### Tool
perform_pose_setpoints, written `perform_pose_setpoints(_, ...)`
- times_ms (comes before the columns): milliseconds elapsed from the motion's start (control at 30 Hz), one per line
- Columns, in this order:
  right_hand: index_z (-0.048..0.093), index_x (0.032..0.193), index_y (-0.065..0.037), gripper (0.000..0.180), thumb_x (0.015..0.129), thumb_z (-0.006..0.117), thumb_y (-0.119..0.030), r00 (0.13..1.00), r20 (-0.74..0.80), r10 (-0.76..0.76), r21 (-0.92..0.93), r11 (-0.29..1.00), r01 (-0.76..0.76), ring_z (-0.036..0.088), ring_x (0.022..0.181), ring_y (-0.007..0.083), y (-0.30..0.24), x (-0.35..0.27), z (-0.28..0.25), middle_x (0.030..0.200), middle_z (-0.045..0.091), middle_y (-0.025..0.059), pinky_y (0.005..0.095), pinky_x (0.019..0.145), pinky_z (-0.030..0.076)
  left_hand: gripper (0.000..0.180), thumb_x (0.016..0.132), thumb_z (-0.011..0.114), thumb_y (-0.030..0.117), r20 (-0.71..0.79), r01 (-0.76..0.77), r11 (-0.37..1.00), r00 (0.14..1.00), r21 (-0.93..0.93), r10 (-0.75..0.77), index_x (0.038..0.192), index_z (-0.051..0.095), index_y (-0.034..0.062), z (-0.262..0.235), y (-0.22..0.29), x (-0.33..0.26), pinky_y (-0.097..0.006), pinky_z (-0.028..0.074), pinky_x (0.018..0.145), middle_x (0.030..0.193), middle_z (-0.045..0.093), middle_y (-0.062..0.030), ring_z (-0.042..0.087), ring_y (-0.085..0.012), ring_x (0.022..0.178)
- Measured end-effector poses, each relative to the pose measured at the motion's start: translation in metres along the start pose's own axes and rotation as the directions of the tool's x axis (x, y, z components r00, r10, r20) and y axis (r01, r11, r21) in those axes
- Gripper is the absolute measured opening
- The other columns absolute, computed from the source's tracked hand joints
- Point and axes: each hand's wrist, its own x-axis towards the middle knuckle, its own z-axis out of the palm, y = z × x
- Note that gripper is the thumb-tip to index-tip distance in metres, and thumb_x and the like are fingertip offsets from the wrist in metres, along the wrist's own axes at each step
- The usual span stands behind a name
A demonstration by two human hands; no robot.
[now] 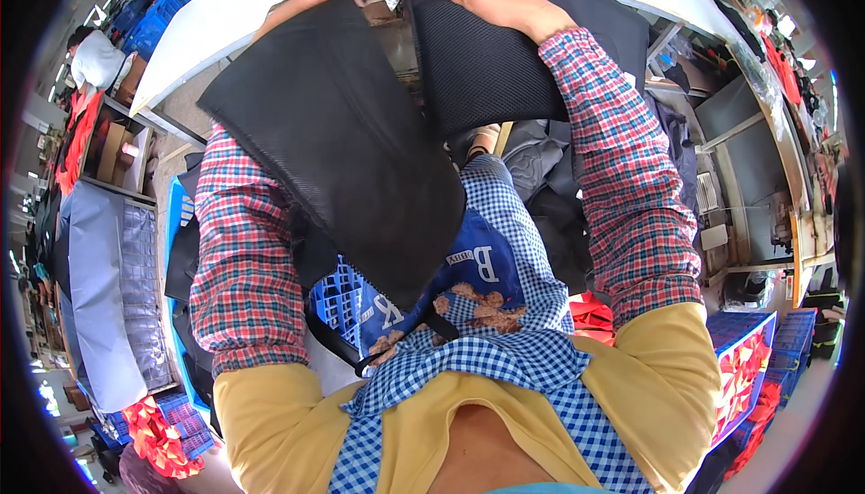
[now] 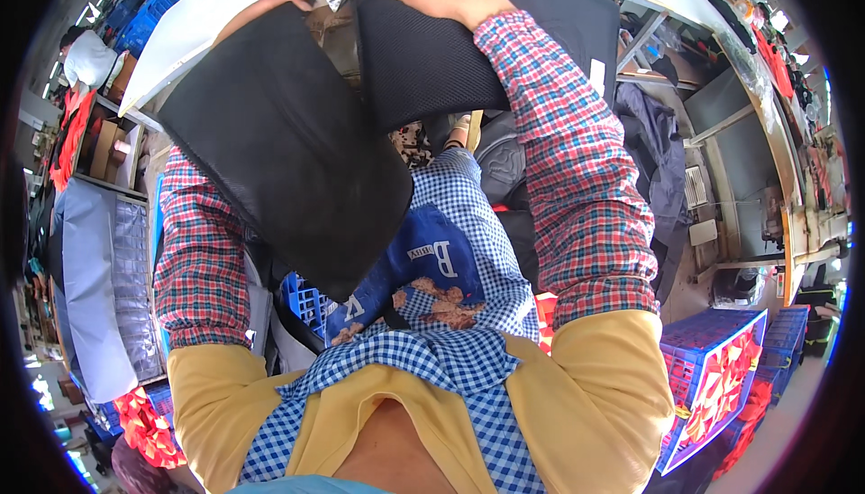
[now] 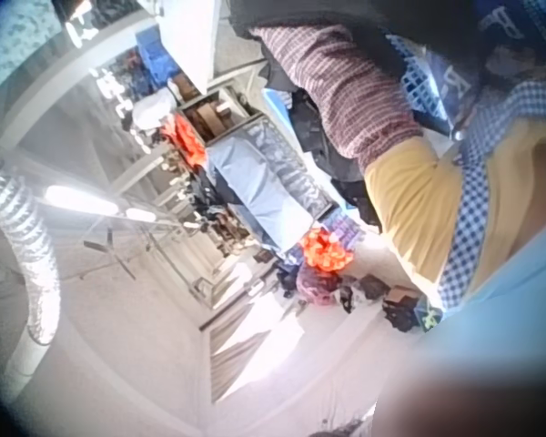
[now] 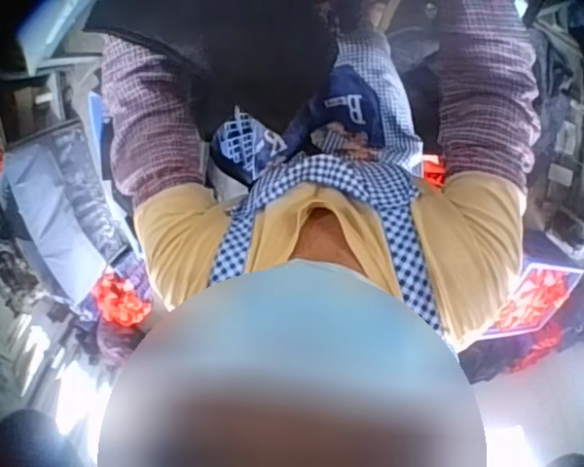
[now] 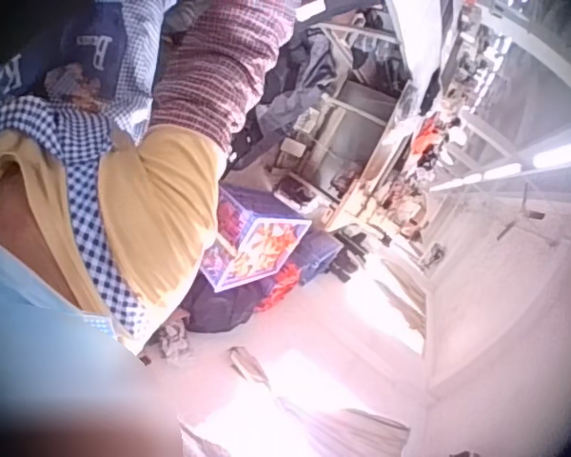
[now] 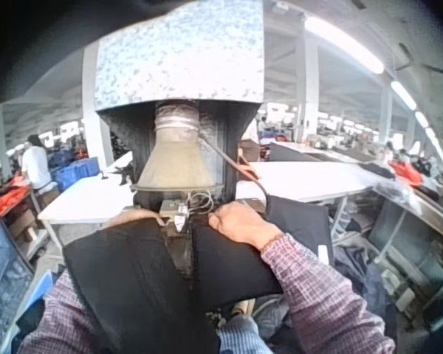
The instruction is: Sewing and assembling black fabric components, likely for a backpack or vest, using an industrial sewing machine.
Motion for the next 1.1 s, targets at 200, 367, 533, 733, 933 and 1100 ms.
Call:
perform_pose_setpoints(200, 0.069, 0.089, -0.002, 0.042, 0.097, 0.046, -0.035, 0.997, -0.054, 0.051, 0.030, 0.998, -0.049, 0.066, 0.084, 0.0383, -0.004, -0.011, -0.011, 0.089, 0.068, 0.0201, 0.0450, 0.080, 0.051, 0.042, 0.081, 0.059, -0.004, -0.017, 0.023, 0.998, 1.000, 0.059, -0.022, 0.122, 0.060, 0.0046, -0.001, 0.002, -0.011, -0.033, 0.040, 0.105, 0.123, 0.061, -0.0121, 0.052, -0.0263, 0.124)
perform_pose_setpoints(367, 0.070, 0.100, -0.006, 0.043, 0.099, 0.045, -0.040, 0.998, -0.022, 0.054, -0.003, 0.999, -0.054, 0.065, 0.091, 0.0363, -0.009, -0.004, -0.002, 0.096, 0.070, 0.0162, 0.0427, 0.086, 0.051, 0.042, 0.080, 0.060, -0.004, -0.021, 0.030, 0.958, 0.999, 0.284, -0.025, 0.120, 0.061, 0.0049, 0.008, 0.018, -0.023, -0.035, 0.038, 0.107, 0.123, 0.061, -0.0115, 0.050, -0.0287, 0.126)
perform_pose_setpoints(533, 0.070, 0.101, -0.007, 0.041, 0.099, 0.044, -0.039, 0.999, -0.038, 0.036, -0.012, 0.999, -0.036, 0.065, 0.091, 0.0363, -0.003, -0.005, 0.004, 0.096, 0.070, 0.0153, 0.0431, 0.087, 0.051, 0.037, 0.085, 0.057, 0.000, -0.013, 0.073, 0.997, 0.997, 0.022, -0.073, 0.122, 0.061, 0.0035, 0.014, 0.023, -0.029, -0.036, 0.036, 0.109, 0.127, 0.061, -0.0116, 0.050, -0.0286, 0.126)
perform_pose_setpoints(733, 0.070, 0.101, -0.008, 0.040, 0.099, 0.044, -0.038, 0.995, -0.041, 0.086, -0.022, 0.996, -0.087, 0.065, 0.092, 0.0365, -0.007, -0.006, 0.009, 0.096, 0.069, 0.0158, 0.0439, 0.086, 0.051, 0.034, 0.087, 0.056, 0.001, -0.055, 0.144, 0.989, 0.988, -0.022, -0.145, 0.121, 0.062, 0.0042, 0.022, 0.031, -0.027, -0.033, 0.040, 0.105, 0.126, 0.062, -0.0106, 0.054, -0.0260, 0.122)
perform_pose_setpoints(933, 0.070, 0.097, -0.008, 0.042, 0.100, 0.042, -0.039, 0.994, -0.063, 0.084, -0.009, 0.996, -0.084, 0.065, 0.090, 0.0369, -0.011, -0.008, 0.004, 0.093, 0.069, 0.0164, 0.0452, 0.085, 0.051, 0.026, 0.092, 0.053, 0.006, -0.118, 0.194, 0.981, 0.974, 0.009, -0.192, 0.114, 0.068, 0.0058, 0.030, 0.043, -0.027, -0.028, 0.041, 0.102, 0.122, 0.063, -0.0081, 0.058, -0.0207, 0.114)
perform_pose_setpoints(1100, 0.070, 0.099, -0.007, 0.044, 0.098, 0.042, -0.039, 0.990, 0.017, 0.137, -0.027, 0.990, -0.137, 0.066, 0.097, 0.0357, -0.018, -0.008, 0.005, 0.099, 0.069, 0.0171, 0.0458, 0.088, 0.050, 0.026, 0.091, 0.058, 0.010, -0.137, 0.181, 0.983, 0.973, -0.024, -0.183, 0.114, 0.067, 0.0050, 0.036, 0.045, -0.025, -0.028, 0.039, 0.104, 0.121, 0.063, -0.0082, 0.056, -0.0168, 0.113)
